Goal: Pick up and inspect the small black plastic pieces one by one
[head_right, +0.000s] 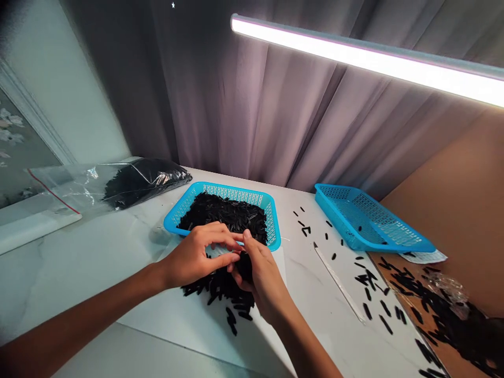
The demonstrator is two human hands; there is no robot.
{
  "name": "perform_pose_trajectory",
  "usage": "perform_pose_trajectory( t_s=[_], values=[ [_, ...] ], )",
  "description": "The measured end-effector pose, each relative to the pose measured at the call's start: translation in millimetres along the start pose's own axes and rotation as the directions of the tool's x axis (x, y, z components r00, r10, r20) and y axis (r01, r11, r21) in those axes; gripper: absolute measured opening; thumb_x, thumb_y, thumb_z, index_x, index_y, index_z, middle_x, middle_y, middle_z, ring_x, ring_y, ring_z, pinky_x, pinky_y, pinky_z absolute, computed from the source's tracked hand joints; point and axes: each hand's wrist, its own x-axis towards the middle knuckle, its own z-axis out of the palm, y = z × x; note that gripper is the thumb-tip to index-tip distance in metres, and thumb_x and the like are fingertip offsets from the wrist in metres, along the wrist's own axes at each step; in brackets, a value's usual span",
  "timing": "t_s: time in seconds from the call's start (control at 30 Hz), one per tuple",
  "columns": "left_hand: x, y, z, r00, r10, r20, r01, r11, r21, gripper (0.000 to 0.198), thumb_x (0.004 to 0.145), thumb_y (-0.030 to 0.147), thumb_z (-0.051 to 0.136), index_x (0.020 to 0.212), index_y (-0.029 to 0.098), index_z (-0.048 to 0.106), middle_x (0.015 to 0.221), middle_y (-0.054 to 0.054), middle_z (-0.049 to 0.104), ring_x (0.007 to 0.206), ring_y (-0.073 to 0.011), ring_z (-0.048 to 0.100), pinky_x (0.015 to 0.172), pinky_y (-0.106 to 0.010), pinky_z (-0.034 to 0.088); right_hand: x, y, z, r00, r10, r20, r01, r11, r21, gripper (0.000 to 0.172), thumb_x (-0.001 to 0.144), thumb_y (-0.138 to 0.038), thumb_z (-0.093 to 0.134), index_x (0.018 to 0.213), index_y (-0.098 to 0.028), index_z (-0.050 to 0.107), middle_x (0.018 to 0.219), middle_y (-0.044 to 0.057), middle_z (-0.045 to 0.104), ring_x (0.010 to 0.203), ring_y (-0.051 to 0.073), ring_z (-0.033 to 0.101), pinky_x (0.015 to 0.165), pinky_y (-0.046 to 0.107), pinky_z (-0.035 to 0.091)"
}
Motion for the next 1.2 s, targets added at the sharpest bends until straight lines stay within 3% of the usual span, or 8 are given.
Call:
perform_pose_trajectory(
  t_s=[0.3, 0.37, 0.47, 0.63, 0.7, 0.8, 0.9, 1.2],
  values=[
    [0, -2, 1.5, 0.998, -0.022, -0.054, 0.023, 0.999, 0.022, 0.008, 0.083, 0.010, 0.070, 0.080, 0.016, 0.074, 0.079, 0.000, 0.071, 0.079, -0.0147, 0.061, 0.076, -0.029, 0.046, 0, 2, 0, 1.000, -0.022, 0.008, 0.022, 0.994, -0.107, 0.045, 0.092, -0.059, 0.055, 0.101, -0.017, 0.068, 0.063, -0.001, 0.055, 0.049, 0.008, 0.039, 0.045, 0.021, 0.016],
    [0, -2, 1.5, 0.999, -0.022, -0.046, 0.023, 0.999, 0.028, 0.003, 0.083, 0.015, 0.072, 0.083, 0.017, 0.074, 0.081, 0.000, 0.071, 0.079, -0.0147, 0.061, 0.076, -0.029, 0.045, 0, 1, -1, 1.000, -0.018, -0.006, 0.017, 0.995, -0.097, 0.041, 0.090, -0.058, 0.058, 0.095, -0.018, 0.066, 0.062, -0.002, 0.054, 0.049, 0.008, 0.039, 0.045, 0.021, 0.017],
    [-1, -2, 3.4, 0.999, -0.025, -0.042, 0.027, 0.999, 0.047, 0.011, 0.083, 0.020, 0.074, 0.095, 0.018, 0.074, 0.083, 0.000, 0.069, 0.079, -0.0149, 0.059, 0.074, -0.029, 0.045, 0, 3, -2, 1.000, -0.008, -0.030, 0.006, 0.997, -0.079, 0.041, 0.088, -0.059, 0.061, 0.084, -0.018, 0.061, 0.060, -0.003, 0.054, 0.048, 0.007, 0.040, 0.046, 0.021, 0.016],
    [-1, -4, 6.8, 0.998, 0.008, -0.058, -0.007, 1.000, 0.012, 0.012, 0.086, 0.013, 0.070, 0.092, 0.021, 0.076, 0.086, 0.000, 0.070, 0.083, -0.0150, 0.060, 0.078, -0.029, 0.046, 2, 7, -1, 1.000, 0.000, 0.022, 0.002, 0.995, -0.104, 0.042, 0.090, -0.061, 0.054, 0.095, -0.020, 0.064, 0.061, -0.002, 0.056, 0.047, 0.008, 0.039, 0.045, 0.021, 0.015],
    [0, -4, 5.6, 0.995, 0.005, -0.097, -0.005, 1.000, -0.005, 0.014, 0.085, 0.011, 0.070, 0.091, 0.022, 0.077, 0.085, 0.000, 0.071, 0.082, -0.0145, 0.061, 0.075, -0.027, 0.046, 2, 6, -1, 1.000, -0.017, 0.018, 0.019, 0.994, -0.110, 0.040, 0.091, -0.059, 0.055, 0.091, -0.020, 0.063, 0.062, -0.002, 0.057, 0.046, 0.007, 0.039, 0.044, 0.022, 0.014],
    [3, -4, 1.0, 0.978, -0.072, -0.194, 0.064, 0.997, -0.049, 0.012, 0.085, 0.014, 0.072, 0.092, 0.022, 0.077, 0.083, 0.000, 0.072, 0.077, -0.0139, 0.061, 0.063, -0.025, 0.042, 3, 4, -3, 0.998, -0.060, -0.034, 0.056, 0.994, -0.094, 0.033, 0.088, -0.052, 0.063, 0.086, -0.020, 0.062, 0.061, -0.003, 0.056, 0.045, 0.006, 0.036, 0.043, 0.022, 0.013],
    [6, -7, -3.3, 0.951, -0.179, -0.252, 0.150, 0.980, -0.130, 0.007, 0.084, 0.018, 0.073, 0.089, 0.020, 0.078, 0.082, -0.001, 0.072, 0.074, -0.0140, 0.060, 0.061, -0.026, 0.041, 4, 1, -5, 0.992, -0.087, -0.089, 0.081, 0.994, -0.072, 0.025, 0.082, -0.043, 0.071, 0.088, -0.019, 0.065, 0.060, -0.004, 0.054, 0.043, 0.005, 0.034, 0.042, 0.021, 0.013],
    [8, -12, -4.3, 0.950, -0.248, -0.188, 0.203, 0.952, -0.231, 0.009, 0.084, 0.025, 0.073, 0.090, 0.021, 0.078, 0.086, -0.002, 0.073, 0.078, -0.0153, 0.062, 0.067, -0.028, 0.043, 5, 2, -7, 0.978, -0.146, -0.150, 0.139, 0.989, -0.057, 0.028, 0.079, -0.043, 0.076, 0.089, -0.018, 0.068, 0.057, -0.006, 0.050, 0.042, 0.004, 0.030, 0.042, 0.022, 0.014]
  ],
)
